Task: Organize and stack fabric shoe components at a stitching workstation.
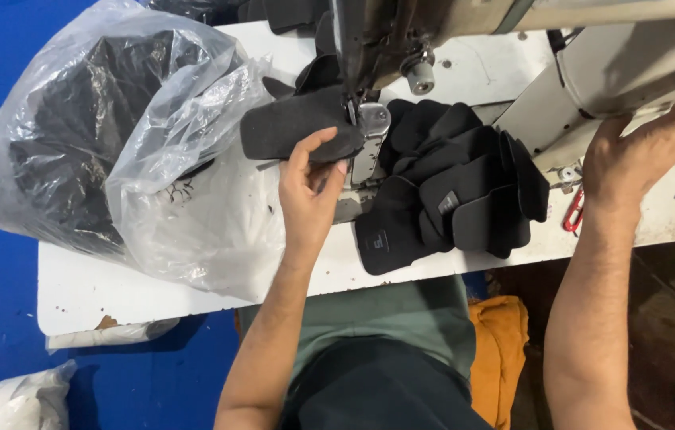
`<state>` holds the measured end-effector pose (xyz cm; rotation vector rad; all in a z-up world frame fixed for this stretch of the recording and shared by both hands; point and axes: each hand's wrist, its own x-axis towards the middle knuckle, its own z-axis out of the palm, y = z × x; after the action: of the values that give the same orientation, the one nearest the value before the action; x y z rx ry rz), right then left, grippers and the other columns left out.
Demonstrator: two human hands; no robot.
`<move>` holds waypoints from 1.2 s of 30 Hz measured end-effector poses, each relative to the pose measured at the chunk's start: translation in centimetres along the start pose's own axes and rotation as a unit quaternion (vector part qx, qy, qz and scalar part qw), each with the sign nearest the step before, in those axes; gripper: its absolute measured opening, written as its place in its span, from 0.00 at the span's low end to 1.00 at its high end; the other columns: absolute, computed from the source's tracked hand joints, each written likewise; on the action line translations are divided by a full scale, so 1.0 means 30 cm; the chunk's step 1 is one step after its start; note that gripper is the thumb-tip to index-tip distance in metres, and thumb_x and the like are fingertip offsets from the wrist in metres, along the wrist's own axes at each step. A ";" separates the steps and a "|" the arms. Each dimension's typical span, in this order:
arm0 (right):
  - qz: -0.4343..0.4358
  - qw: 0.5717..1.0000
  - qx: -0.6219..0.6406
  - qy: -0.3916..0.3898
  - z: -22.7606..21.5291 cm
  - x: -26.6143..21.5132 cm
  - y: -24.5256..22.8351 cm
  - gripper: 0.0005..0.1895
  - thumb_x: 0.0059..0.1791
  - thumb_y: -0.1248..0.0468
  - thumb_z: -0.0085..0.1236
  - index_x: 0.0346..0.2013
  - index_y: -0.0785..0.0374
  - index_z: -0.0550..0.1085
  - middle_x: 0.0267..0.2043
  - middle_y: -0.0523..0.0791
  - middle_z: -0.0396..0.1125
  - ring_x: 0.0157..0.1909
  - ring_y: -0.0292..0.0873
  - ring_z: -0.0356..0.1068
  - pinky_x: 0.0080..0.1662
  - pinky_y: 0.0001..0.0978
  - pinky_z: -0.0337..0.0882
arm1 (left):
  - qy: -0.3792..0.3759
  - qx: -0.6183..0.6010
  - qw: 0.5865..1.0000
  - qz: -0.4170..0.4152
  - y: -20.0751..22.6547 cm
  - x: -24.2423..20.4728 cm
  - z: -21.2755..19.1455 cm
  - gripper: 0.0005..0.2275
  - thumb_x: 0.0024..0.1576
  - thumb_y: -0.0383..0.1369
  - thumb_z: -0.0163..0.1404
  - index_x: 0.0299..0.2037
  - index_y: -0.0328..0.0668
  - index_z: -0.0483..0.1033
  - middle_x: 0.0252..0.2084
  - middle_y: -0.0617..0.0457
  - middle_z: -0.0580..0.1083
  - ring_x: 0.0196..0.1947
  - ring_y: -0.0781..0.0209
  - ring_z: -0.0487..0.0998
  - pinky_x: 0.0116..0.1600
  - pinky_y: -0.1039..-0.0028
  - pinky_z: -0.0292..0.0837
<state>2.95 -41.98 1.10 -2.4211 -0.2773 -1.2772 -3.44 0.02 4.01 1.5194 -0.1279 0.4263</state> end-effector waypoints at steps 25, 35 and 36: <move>-0.001 1.000 -0.029 0.003 -0.011 0.043 -0.066 0.52 0.43 0.86 0.48 0.77 0.62 0.40 0.72 0.54 0.43 0.76 0.53 0.52 0.76 0.50 0.60 | 0.089 -0.138 0.985 -0.045 -0.067 0.004 0.064 0.10 0.64 0.21 0.54 0.55 0.34 0.77 0.41 0.60 0.75 0.32 0.79 0.68 0.37 0.87 0.63; -0.007 1.000 -0.012 0.013 -0.008 0.040 -0.063 0.49 0.47 0.85 0.48 0.78 0.62 0.40 0.74 0.54 0.43 0.78 0.53 0.52 0.74 0.49 0.61 | -0.020 -0.091 0.996 0.002 -0.140 0.025 0.002 0.04 0.64 0.20 0.52 0.45 0.34 0.78 0.40 0.56 0.77 0.33 0.73 0.76 0.40 0.81 0.75; 0.003 1.000 -0.025 0.017 -0.001 0.039 -0.061 0.50 0.46 0.85 0.49 0.78 0.62 0.41 0.73 0.55 0.44 0.77 0.54 0.52 0.75 0.49 0.62 | -0.036 -0.088 0.996 0.003 -0.134 0.026 -0.003 0.04 0.64 0.20 0.52 0.46 0.34 0.78 0.41 0.55 0.77 0.35 0.72 0.77 0.41 0.81 0.76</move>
<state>2.95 -40.34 2.53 -2.4365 -0.2317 -1.3364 -1.34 0.29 0.50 1.3623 -0.2211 0.3564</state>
